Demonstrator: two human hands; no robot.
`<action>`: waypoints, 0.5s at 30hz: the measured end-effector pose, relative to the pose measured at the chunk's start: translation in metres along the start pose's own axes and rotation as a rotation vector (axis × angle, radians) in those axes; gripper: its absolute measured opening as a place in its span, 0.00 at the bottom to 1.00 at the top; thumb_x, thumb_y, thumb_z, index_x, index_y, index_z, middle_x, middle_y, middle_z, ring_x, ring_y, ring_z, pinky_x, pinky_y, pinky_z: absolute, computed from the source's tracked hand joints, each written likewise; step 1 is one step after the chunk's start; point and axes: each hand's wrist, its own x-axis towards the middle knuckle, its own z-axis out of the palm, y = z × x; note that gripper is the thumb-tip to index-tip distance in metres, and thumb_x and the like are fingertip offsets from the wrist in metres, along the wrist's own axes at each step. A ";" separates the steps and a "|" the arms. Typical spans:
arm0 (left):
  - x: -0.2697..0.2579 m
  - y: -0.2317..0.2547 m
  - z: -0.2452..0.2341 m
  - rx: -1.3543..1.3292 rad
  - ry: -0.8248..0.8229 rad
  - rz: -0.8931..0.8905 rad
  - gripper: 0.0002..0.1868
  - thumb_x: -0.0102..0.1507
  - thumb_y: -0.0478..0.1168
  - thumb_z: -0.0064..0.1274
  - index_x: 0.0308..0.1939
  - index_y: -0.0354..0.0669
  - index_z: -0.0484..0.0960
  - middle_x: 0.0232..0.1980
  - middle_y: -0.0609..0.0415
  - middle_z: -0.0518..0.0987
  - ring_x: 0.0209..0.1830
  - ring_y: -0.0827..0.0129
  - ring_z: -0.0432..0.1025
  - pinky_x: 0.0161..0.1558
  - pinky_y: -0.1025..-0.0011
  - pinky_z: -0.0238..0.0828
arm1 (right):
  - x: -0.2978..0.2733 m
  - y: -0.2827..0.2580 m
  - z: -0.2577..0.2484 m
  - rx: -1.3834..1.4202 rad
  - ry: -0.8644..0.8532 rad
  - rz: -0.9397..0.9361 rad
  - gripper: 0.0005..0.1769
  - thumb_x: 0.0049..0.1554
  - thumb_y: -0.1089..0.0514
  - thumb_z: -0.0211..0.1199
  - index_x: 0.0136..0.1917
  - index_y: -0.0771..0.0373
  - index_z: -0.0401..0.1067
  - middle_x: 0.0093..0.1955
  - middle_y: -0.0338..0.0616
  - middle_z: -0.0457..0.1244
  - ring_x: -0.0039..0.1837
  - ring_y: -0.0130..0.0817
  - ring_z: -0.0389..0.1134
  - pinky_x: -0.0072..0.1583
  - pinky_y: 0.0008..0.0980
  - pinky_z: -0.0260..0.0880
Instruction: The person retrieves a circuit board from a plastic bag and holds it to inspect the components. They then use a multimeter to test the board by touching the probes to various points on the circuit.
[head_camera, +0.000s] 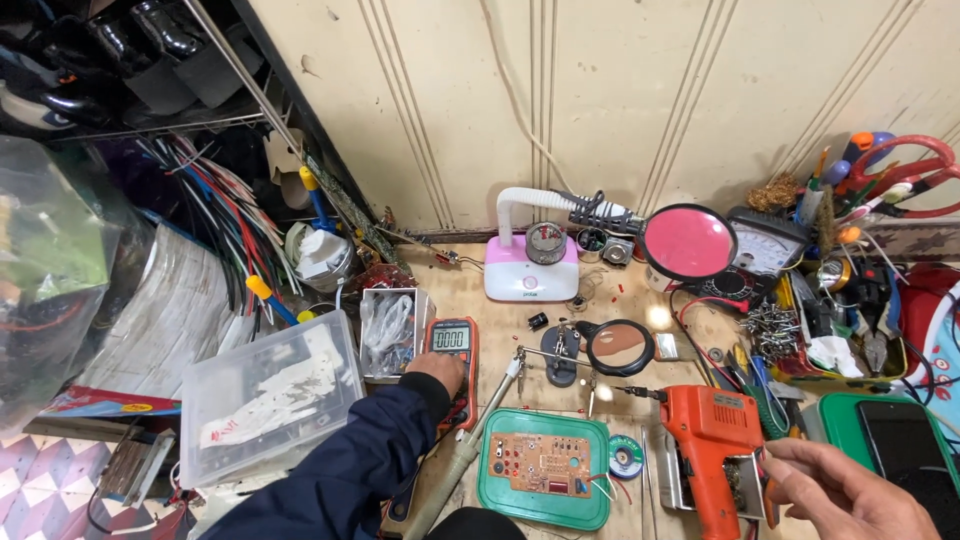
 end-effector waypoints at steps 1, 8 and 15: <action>-0.004 0.000 0.000 -0.001 -0.001 -0.003 0.16 0.73 0.29 0.42 0.56 0.40 0.86 0.49 0.45 0.89 0.47 0.45 0.85 0.42 0.47 0.86 | 0.002 0.002 0.001 -0.002 -0.003 -0.002 0.15 0.69 0.60 0.72 0.65 0.70 0.90 0.51 0.62 0.77 0.54 0.47 0.72 0.64 0.50 0.77; -0.024 0.003 0.018 -0.224 0.172 -0.228 0.14 0.69 0.31 0.47 0.57 0.39 0.82 0.44 0.43 0.90 0.43 0.43 0.85 0.42 0.48 0.85 | 0.020 0.026 0.003 -0.014 -0.025 -0.047 0.16 0.72 0.63 0.67 0.69 0.69 0.87 0.55 0.58 0.76 0.56 0.49 0.75 0.63 0.51 0.78; -0.053 0.024 -0.018 -0.687 0.092 -0.635 0.19 0.74 0.52 0.46 0.60 0.46 0.82 0.57 0.44 0.88 0.58 0.43 0.82 0.58 0.48 0.80 | -0.007 0.007 -0.002 -0.005 -0.031 0.006 0.17 0.73 0.64 0.66 0.73 0.68 0.84 0.61 0.63 0.76 0.61 0.58 0.77 0.67 0.59 0.78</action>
